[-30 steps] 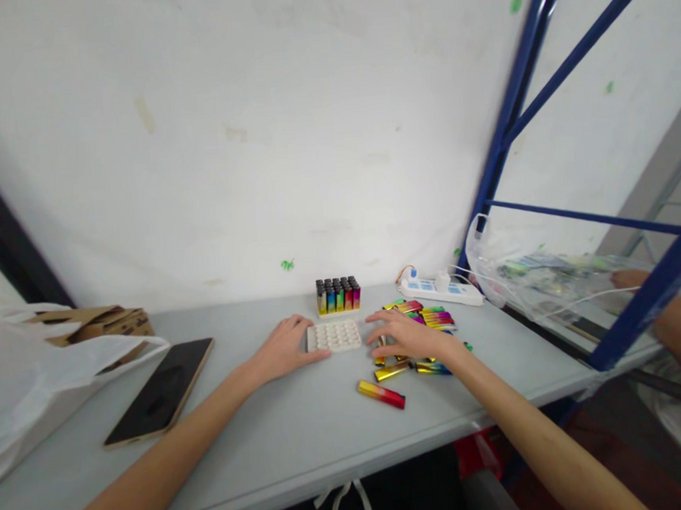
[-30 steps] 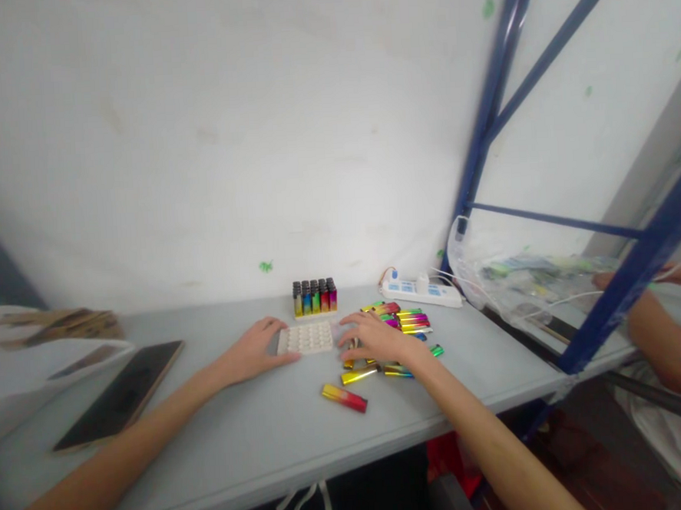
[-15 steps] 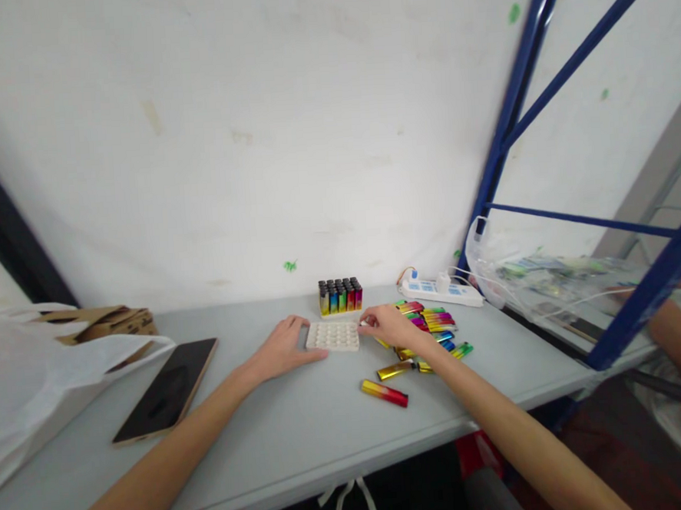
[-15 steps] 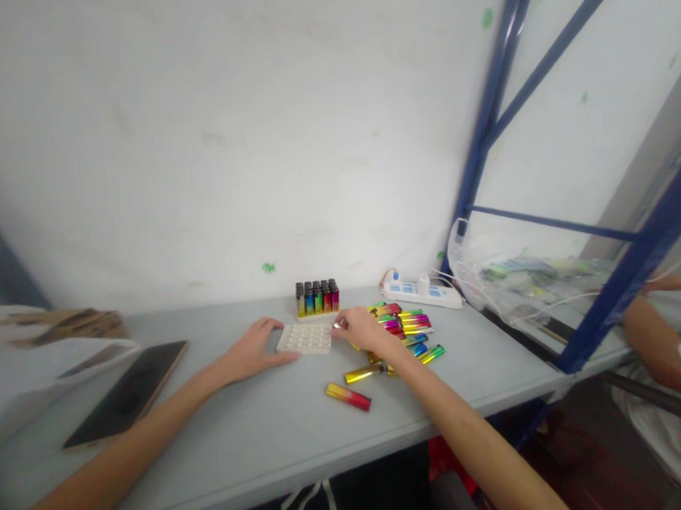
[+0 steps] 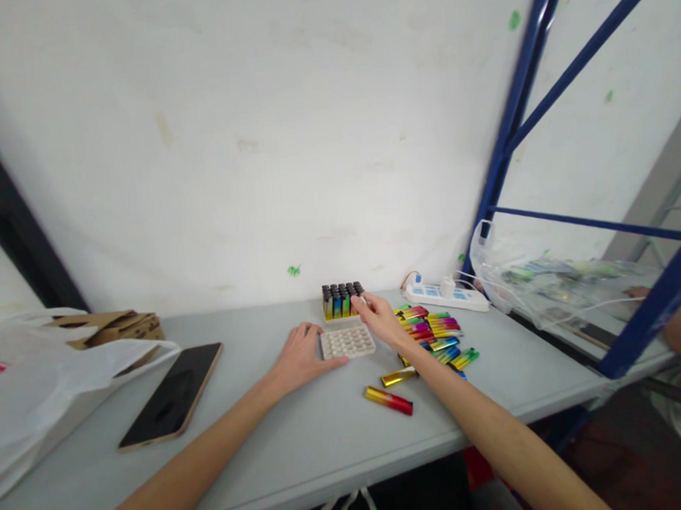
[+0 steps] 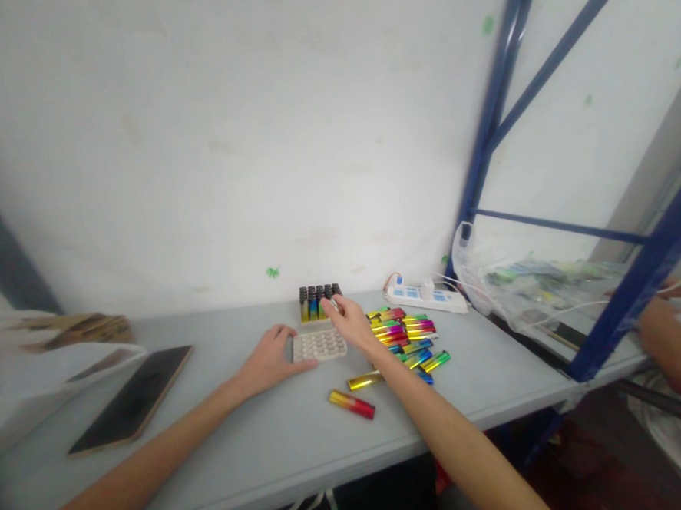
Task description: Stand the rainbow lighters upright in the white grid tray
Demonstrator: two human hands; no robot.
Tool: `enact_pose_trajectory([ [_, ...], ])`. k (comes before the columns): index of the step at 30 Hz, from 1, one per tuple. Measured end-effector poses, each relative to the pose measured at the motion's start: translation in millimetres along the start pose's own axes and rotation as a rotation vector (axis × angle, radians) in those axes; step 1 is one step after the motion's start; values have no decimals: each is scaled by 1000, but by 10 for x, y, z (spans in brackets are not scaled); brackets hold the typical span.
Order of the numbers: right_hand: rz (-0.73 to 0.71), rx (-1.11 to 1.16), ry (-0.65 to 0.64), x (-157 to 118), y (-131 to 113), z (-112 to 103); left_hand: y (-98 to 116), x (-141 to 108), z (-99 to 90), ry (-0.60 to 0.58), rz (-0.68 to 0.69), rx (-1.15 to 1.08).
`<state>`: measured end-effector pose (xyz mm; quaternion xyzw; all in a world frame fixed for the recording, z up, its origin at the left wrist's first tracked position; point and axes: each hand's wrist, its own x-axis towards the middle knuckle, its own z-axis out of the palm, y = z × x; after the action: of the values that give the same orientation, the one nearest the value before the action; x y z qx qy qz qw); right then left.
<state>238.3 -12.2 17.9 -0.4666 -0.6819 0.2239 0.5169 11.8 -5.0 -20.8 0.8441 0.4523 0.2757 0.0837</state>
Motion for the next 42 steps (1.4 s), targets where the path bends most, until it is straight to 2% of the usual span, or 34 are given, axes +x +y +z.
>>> enact_pose_trajectory([
  [5,98,-180,101,-97,72,45,36,-29,-38,-72,48,-76],
  [8,99,-228,144,-120,50,36,17,-41,-114,-110,86,-120],
  [17,16,-209,100,-166,25,32,33,-49,-152,-125,77,-171],
  [24,29,-254,98,-190,9,40,37,-46,-165,-128,81,-157],
  [27,35,-257,69,-189,14,49,45,-44,-164,-124,76,-148],
  [31,-38,-251,14,-186,-6,53,48,-38,-160,-120,80,-160],
  [35,-92,-281,-99,-176,8,38,26,-21,-140,-115,86,-200],
  [39,-224,-391,-124,-158,24,30,-5,-7,-107,-112,69,-251],
  [42,-218,-455,-156,-148,3,47,-13,-4,-92,-105,66,-277],
])
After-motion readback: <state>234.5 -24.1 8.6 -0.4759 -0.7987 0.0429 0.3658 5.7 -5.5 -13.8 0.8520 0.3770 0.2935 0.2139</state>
